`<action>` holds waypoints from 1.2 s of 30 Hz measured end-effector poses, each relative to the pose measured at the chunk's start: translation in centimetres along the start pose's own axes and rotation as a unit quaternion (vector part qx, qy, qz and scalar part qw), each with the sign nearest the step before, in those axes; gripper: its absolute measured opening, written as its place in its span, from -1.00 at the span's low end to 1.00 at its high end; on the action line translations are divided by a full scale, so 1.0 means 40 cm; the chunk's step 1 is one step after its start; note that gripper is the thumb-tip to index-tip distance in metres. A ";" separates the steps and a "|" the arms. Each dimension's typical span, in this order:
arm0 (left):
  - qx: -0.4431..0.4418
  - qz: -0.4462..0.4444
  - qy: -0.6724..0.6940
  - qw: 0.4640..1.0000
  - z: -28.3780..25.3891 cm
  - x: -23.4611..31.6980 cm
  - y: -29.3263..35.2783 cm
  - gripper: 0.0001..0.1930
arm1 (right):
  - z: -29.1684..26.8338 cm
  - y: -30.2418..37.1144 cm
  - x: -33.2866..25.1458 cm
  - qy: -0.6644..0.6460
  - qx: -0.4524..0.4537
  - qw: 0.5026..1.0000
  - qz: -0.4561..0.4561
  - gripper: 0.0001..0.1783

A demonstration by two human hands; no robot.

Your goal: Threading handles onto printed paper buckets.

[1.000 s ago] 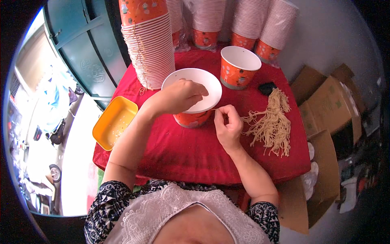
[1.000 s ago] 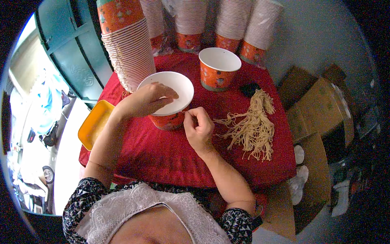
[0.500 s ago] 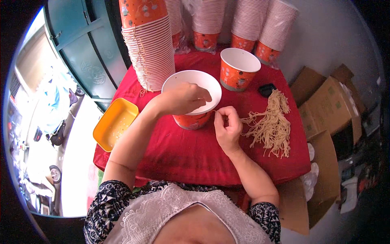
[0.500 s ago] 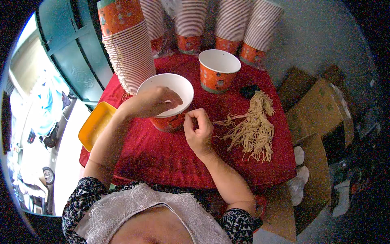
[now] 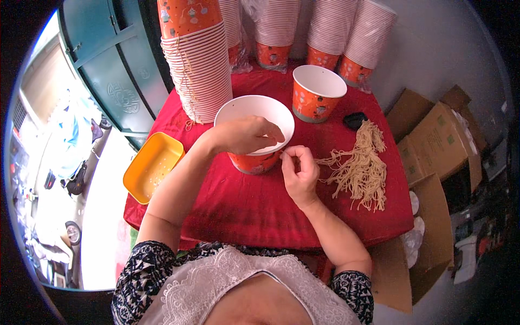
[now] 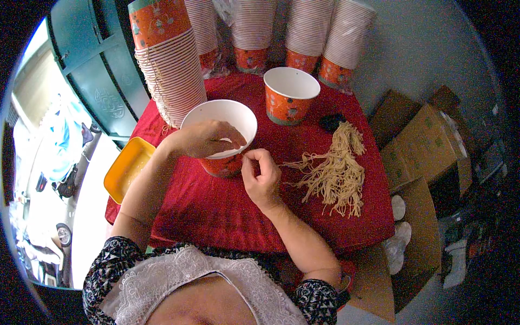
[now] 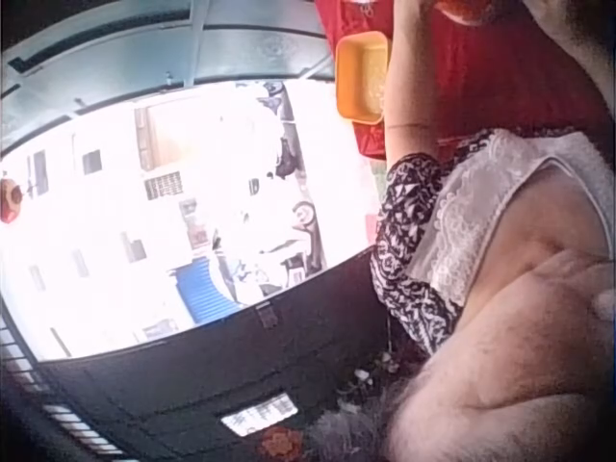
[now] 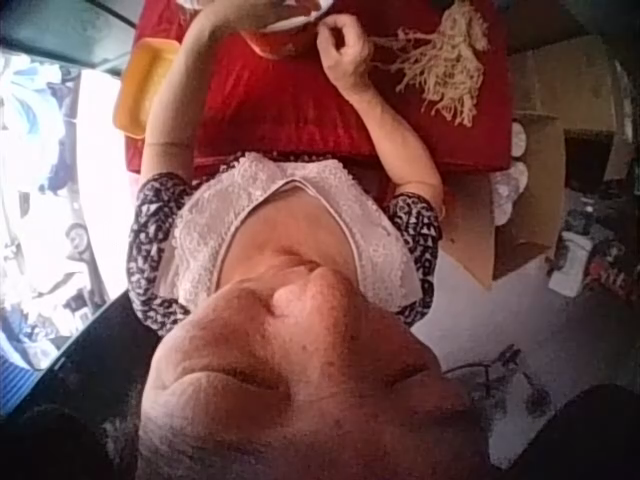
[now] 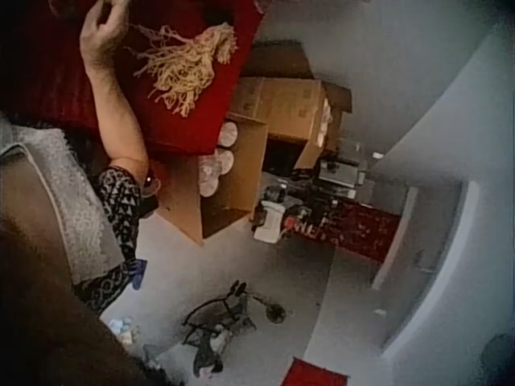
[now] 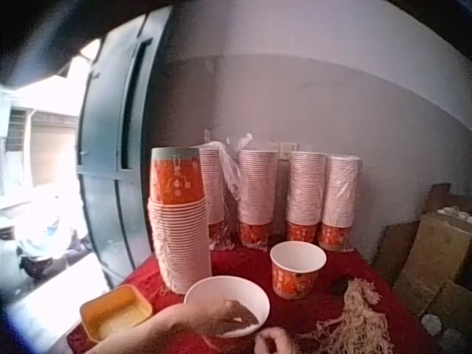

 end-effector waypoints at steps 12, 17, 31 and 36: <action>0.111 0.069 -0.042 0.991 -0.002 0.075 0.028 -0.74 | -0.014 -0.005 -0.021 -0.106 -0.005 0.994 -0.004 -0.92; 0.130 0.073 -0.083 0.985 0.021 0.079 0.026 -0.81 | -0.011 -0.002 -0.034 -0.120 -0.014 0.993 -0.005 -0.92; 0.207 0.096 -0.033 0.973 0.009 0.068 0.027 -0.93 | -0.021 -0.001 -0.047 -0.045 -0.016 0.997 0.063 -0.93; 0.172 -0.020 -0.016 0.985 0.000 0.039 0.044 -0.92 | -0.015 -0.006 -0.044 -0.031 0.002 0.999 0.040 -0.89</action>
Point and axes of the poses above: each hand's wrist, its own y-axis away from the middle knuckle, its own z-axis out of the palm, x = y × z, the point moved 1 cm from there along -y, towards the middle knuckle, and after that the axes turned 3 degrees about -y, right-handed, at the moved point
